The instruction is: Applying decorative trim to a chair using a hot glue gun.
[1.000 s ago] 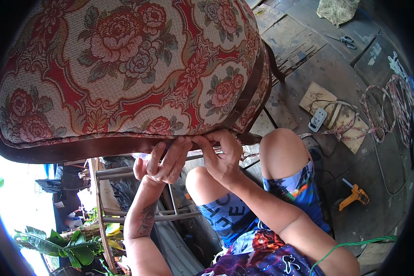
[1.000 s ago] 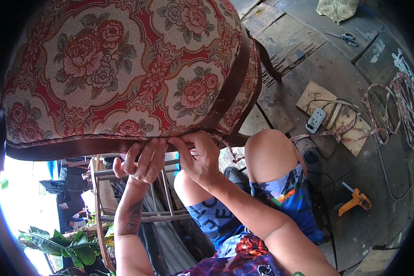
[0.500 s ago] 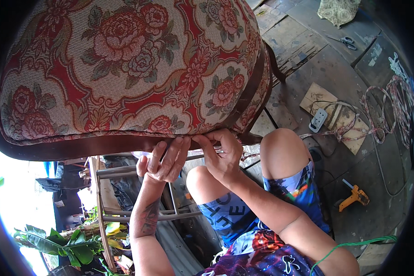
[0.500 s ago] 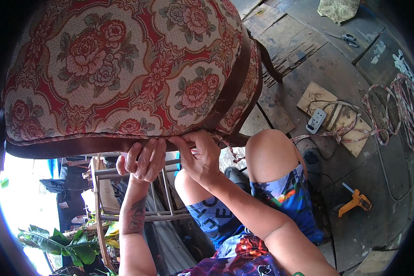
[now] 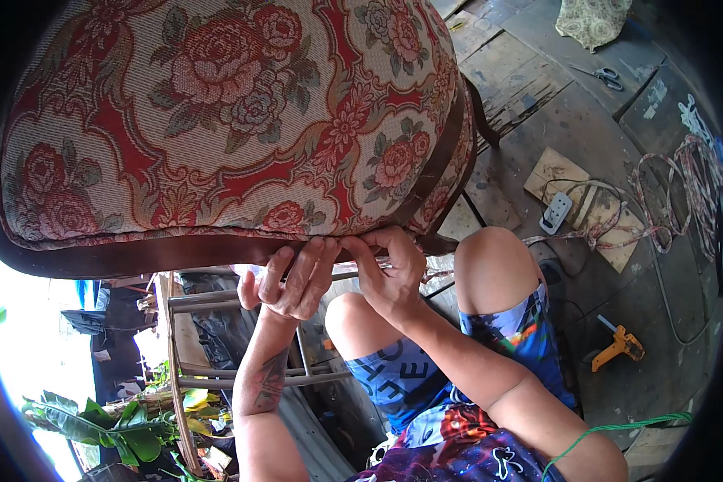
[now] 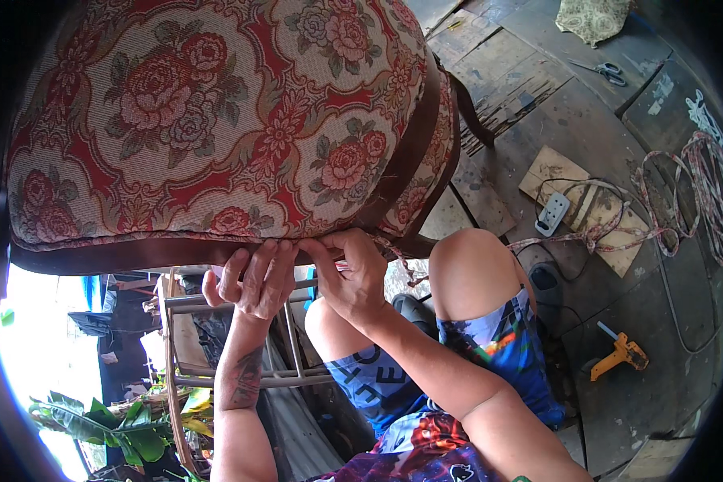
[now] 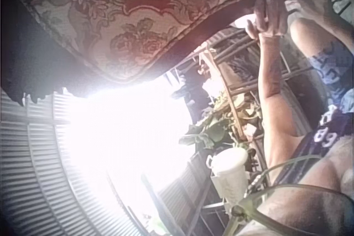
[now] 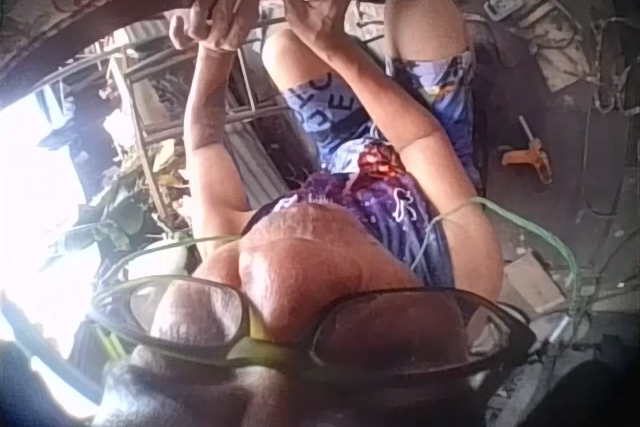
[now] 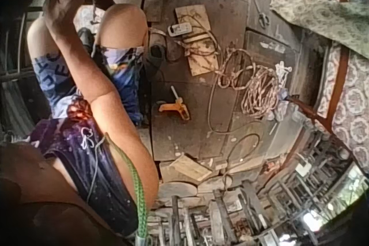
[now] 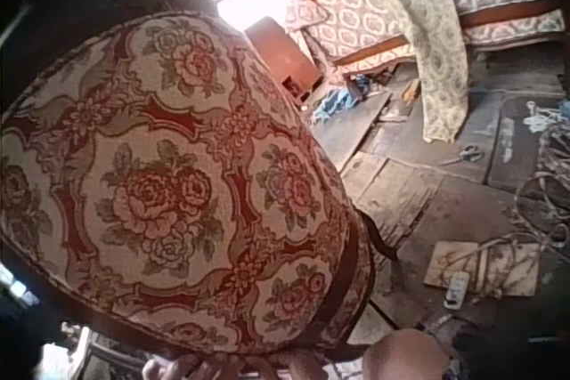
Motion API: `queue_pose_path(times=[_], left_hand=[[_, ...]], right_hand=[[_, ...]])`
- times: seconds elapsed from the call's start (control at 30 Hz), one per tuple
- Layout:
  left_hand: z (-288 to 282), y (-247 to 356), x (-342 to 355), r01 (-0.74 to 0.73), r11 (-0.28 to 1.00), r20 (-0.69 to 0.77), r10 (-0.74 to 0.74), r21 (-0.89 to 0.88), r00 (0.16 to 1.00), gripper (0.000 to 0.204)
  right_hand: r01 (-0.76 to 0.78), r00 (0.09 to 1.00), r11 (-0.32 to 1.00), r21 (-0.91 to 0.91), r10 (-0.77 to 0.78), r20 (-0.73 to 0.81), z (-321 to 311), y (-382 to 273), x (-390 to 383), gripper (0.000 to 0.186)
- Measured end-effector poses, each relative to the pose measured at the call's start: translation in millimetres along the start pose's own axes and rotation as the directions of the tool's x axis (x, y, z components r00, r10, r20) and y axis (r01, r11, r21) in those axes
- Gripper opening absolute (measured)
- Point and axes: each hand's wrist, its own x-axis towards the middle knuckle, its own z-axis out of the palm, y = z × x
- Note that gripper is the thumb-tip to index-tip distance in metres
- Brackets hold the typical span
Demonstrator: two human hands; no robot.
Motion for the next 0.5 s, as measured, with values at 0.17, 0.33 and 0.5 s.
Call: queue_pose_path(times=[0.17, 0.33, 0.5], left_hand=[[4.4, 1.8, -4.1, 0.008, 1.0, -0.043, -0.007, 0.026, 0.999, 0.023], [2.6, 5.7, 2.1, 0.049, 0.999, -0.045, -0.048, 0.018, 0.998, 0.022], [3.0, 8.3, -1.5, 0.074, 0.997, -0.03, -0.073, 0.03, 0.997, 0.021]], right_hand=[[-0.007, 1.0, 1.0, -0.008, 0.007, 0.001, 0.3, 0.2, 0.0, 0.017], [-0.018, 1.0, 1.0, -0.015, 0.018, -0.005, 0.2, -1.7, 1.0, 0.017], [-0.005, 1.0, 1.0, -0.029, 0.005, -0.004, 1.4, 0.7, -0.4, 0.017]])
